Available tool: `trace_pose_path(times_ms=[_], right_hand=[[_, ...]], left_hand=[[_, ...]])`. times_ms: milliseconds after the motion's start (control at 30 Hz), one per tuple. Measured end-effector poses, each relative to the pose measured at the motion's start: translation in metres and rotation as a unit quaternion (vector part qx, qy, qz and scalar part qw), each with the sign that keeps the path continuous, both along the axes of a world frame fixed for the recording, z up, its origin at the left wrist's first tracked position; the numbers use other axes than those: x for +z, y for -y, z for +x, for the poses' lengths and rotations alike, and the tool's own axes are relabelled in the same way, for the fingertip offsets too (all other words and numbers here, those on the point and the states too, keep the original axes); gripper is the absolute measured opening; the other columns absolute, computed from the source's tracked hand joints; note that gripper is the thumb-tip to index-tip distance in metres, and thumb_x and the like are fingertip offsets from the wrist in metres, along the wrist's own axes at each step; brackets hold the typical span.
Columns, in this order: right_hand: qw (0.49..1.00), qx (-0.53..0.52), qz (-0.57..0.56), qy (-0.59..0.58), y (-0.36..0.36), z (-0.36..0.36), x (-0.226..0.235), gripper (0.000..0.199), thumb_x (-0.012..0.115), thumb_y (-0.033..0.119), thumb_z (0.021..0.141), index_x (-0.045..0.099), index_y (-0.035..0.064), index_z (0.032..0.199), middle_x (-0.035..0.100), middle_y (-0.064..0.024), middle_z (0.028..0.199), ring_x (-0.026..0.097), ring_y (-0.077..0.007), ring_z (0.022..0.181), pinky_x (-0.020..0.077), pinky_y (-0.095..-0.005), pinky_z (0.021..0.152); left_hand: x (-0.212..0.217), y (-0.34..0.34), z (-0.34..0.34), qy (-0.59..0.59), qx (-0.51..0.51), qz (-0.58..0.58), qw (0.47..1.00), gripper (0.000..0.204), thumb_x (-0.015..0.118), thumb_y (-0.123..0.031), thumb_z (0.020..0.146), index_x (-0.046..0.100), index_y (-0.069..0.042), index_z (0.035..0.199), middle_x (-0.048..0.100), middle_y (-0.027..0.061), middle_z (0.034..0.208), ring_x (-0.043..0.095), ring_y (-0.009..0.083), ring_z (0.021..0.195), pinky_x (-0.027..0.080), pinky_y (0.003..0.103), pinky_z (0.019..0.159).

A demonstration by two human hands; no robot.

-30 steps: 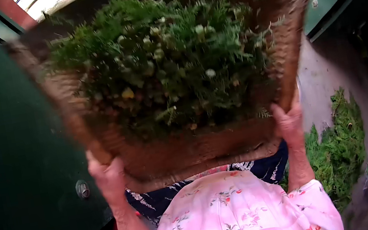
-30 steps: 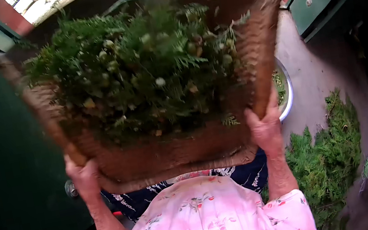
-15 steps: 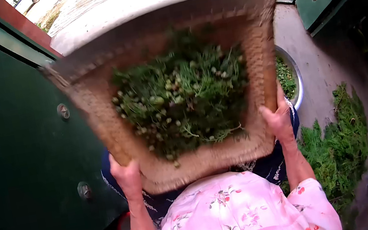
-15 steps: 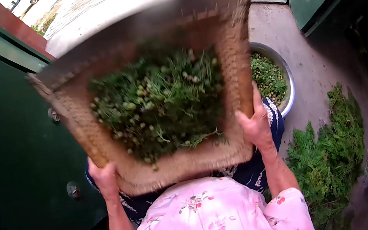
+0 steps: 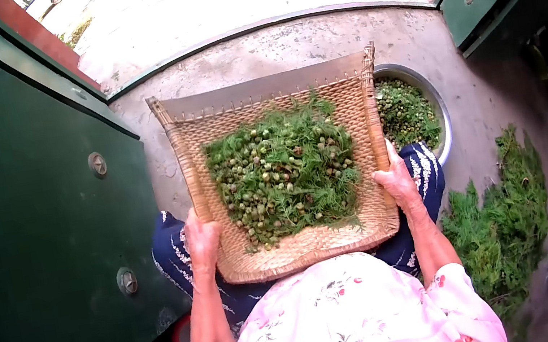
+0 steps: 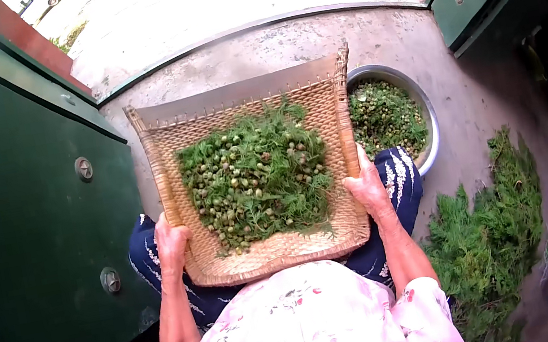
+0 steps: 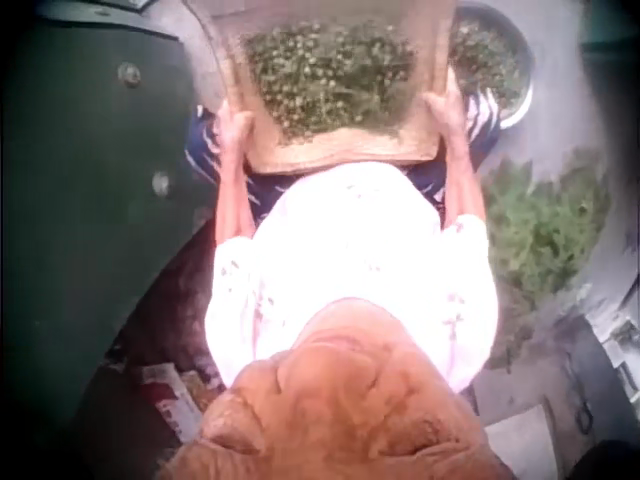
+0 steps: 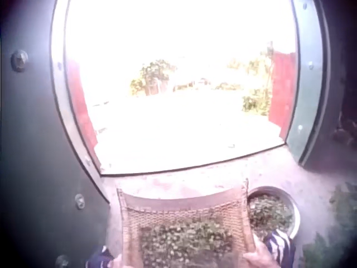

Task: The person cleans seed pods by tossing them in a hand-held woven tray to remove small debris and then picking out pieces of green leaves by hand, placing the leaves into a metal bowl.

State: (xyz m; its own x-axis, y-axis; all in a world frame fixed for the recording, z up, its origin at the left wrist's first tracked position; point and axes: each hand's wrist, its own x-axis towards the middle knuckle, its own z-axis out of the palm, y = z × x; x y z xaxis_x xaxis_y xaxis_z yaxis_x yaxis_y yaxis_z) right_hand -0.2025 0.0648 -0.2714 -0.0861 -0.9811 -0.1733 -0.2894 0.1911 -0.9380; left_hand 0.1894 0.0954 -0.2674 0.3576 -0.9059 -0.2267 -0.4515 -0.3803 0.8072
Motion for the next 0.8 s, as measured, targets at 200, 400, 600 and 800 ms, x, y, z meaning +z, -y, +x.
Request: trace_pose_path(times_ms=[200,400,600,800], right_hand=[[0.991,-0.02,-0.126,-0.051,0.012,0.005,0.049,0.073,0.055,-0.003,0.075,0.026,0.0,0.142,0.058,-0.0128,0.115,0.057,-0.0198,0.101,0.0439,-0.0283,0.089],[0.968,-0.092,-0.221,-0.08,-0.002,0.013,0.098,0.073,0.058,-0.007,0.078,0.024,0.0014,0.142,0.058,-0.0165,0.116,0.059,-0.0233,0.101,0.0457,-0.0315,0.089],[0.998,0.016,-0.045,-0.048,-0.005,0.003,0.005,0.073,0.048,-0.007,0.071,0.028,-0.0007,0.141,0.057,-0.0114,0.113,0.055,-0.0173,0.095,0.0446,-0.0256,0.083],[0.998,-0.026,0.024,-0.052,-0.028,0.005,0.015,0.075,0.053,-0.009,0.073,0.027,0.0003,0.142,0.054,-0.0088,0.12,0.055,-0.0148,0.1,0.0444,-0.0253,0.088]], left_hand=[[0.018,-0.002,-0.005,-0.074,0.071,-0.148,0.984,0.032,0.053,0.002,0.065,0.055,0.003,0.097,0.062,0.0124,0.08,0.059,0.0234,0.071,0.048,0.033,0.07],[0.086,0.005,-0.011,-0.135,0.077,-0.252,0.955,0.035,0.057,0.005,0.067,0.054,0.001,0.102,0.062,0.0066,0.087,0.058,0.0179,0.077,0.048,0.028,0.073],[-0.003,-0.016,0.003,-0.041,0.014,0.001,0.999,0.027,0.052,-0.002,0.064,0.055,0.003,0.091,0.062,0.0166,0.078,0.058,0.0321,0.07,0.047,0.036,0.069],[-0.011,-0.037,0.002,-0.061,0.036,0.002,0.997,0.032,0.051,0.002,0.065,0.055,0.003,0.096,0.063,0.0142,0.082,0.06,0.0275,0.074,0.048,0.034,0.072]])
